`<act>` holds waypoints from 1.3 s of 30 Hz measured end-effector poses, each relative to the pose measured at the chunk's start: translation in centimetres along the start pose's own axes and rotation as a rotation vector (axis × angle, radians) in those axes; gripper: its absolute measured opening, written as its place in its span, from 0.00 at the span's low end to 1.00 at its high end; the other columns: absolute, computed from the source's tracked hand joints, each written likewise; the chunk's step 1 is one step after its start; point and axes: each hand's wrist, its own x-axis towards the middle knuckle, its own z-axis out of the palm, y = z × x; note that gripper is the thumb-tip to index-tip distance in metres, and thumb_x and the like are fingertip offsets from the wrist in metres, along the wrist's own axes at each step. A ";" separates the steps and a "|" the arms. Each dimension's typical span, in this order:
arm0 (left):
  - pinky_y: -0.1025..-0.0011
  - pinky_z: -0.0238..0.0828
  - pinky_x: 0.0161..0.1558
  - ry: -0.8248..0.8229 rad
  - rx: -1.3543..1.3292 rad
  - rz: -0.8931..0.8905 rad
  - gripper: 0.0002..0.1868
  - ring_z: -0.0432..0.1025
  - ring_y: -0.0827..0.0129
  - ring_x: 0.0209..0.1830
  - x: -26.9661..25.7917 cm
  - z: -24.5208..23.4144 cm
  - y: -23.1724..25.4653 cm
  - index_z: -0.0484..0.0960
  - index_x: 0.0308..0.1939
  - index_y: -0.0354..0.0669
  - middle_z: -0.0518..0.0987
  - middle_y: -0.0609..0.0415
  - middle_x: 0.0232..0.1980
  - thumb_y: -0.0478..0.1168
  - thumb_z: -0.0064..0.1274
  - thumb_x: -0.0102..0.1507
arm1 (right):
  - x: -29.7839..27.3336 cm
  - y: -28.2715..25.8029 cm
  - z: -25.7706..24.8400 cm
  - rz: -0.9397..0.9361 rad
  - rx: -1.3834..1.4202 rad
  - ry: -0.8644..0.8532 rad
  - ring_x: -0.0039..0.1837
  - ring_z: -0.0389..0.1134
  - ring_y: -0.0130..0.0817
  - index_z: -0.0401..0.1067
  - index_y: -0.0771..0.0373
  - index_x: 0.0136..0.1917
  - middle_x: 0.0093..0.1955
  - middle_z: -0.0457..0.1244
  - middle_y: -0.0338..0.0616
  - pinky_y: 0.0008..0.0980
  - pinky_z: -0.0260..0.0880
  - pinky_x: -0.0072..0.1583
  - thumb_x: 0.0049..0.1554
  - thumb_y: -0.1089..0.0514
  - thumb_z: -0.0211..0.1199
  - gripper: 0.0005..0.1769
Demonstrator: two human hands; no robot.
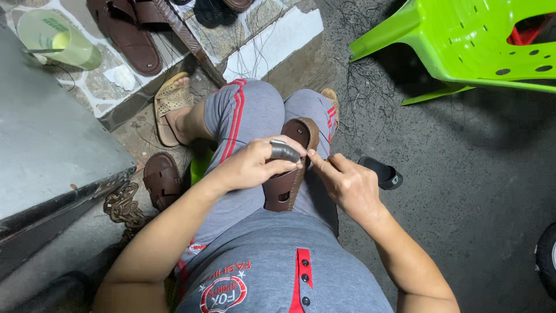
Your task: The person sits on a low stool and sews a brown leather sandal held on their lap. They use a curved stitching awl and a needle with thread to stitch along the sandal's edge, repeatedly pulling the thread tight. The person briefly lifts the sandal to inspect the stitching before continuing.
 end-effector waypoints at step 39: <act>0.51 0.67 0.33 0.134 0.517 -0.380 0.13 0.73 0.39 0.35 -2.0 3.3 -1.9 0.78 0.28 0.33 0.77 0.38 0.27 0.41 0.49 0.60 | -3.7 0.2 3.7 0.671 1.051 0.069 0.21 0.61 0.22 0.78 0.60 0.40 0.24 0.65 0.36 0.20 0.62 0.27 0.46 0.64 0.71 0.06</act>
